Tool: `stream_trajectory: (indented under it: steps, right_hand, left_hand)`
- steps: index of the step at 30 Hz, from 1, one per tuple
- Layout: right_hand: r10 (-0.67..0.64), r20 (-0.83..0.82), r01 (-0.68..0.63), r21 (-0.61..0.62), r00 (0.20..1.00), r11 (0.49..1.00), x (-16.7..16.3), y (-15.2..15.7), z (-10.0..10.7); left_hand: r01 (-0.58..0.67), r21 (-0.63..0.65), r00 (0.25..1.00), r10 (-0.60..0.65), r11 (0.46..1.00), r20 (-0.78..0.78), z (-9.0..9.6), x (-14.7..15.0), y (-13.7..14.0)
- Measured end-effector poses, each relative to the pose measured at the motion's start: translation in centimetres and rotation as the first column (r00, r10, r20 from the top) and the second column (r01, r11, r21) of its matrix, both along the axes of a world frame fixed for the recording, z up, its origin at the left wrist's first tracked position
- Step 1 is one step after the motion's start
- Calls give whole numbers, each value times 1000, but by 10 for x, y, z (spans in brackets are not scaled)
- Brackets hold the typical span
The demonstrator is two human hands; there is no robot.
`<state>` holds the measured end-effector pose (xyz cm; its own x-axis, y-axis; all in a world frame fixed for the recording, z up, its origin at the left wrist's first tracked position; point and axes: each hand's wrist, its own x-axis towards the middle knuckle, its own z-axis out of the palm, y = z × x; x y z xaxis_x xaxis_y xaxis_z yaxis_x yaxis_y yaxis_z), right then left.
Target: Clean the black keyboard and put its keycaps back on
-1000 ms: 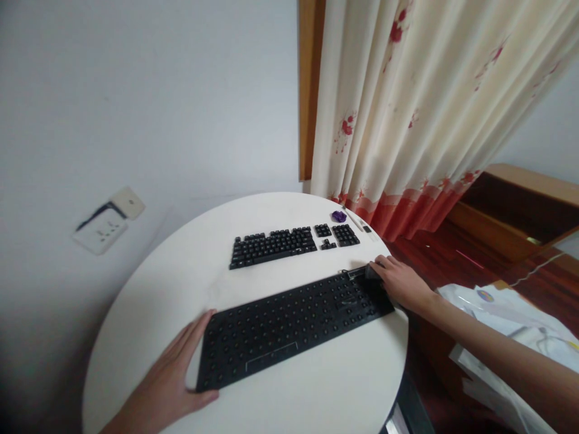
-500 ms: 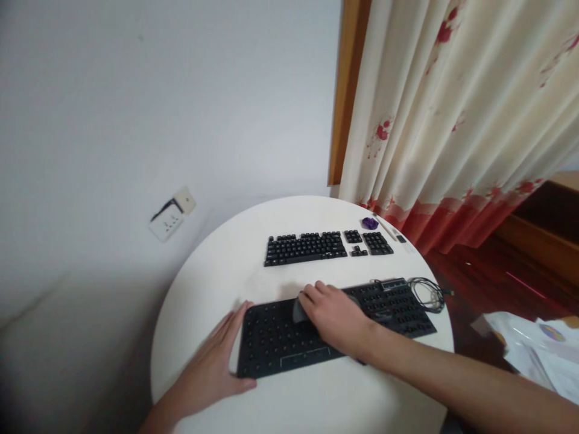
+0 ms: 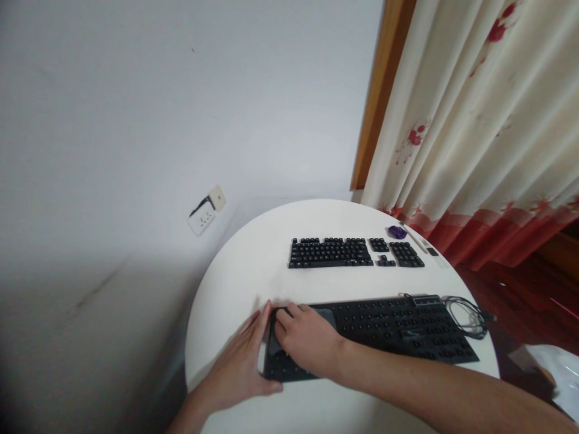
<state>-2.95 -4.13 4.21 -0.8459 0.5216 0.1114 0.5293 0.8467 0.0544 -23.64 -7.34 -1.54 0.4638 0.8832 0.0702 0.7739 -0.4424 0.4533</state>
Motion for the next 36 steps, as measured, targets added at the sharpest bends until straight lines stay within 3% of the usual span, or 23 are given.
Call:
stream_trajectory:
  steps: [7,15,19,27,36]
  right_hand:
    - [-69,65,72,-42,995,997,25,-4,4]
    - [23,-27,-23,-5,999,1000,-16,-2,3]
    - [37,-22,-38,-4,999,999,-17,0,-2]
    - [-43,22,44,-46,999,998,15,-1,1]
    - [-179,60,184,-95,982,978,78,-8,-1]
  left_hand:
    - [34,7,999,-34,999,30,3,-1,1]
    - [24,25,999,-23,999,-21,-8,-4,0]
    - [5,12,1000,-4,1000,-21,-5,-4,-1]
    - [25,-9,1000,-25,1000,12,5,-1,1]
    - [14,-37,1000,-14,999,11,2,-3,1]
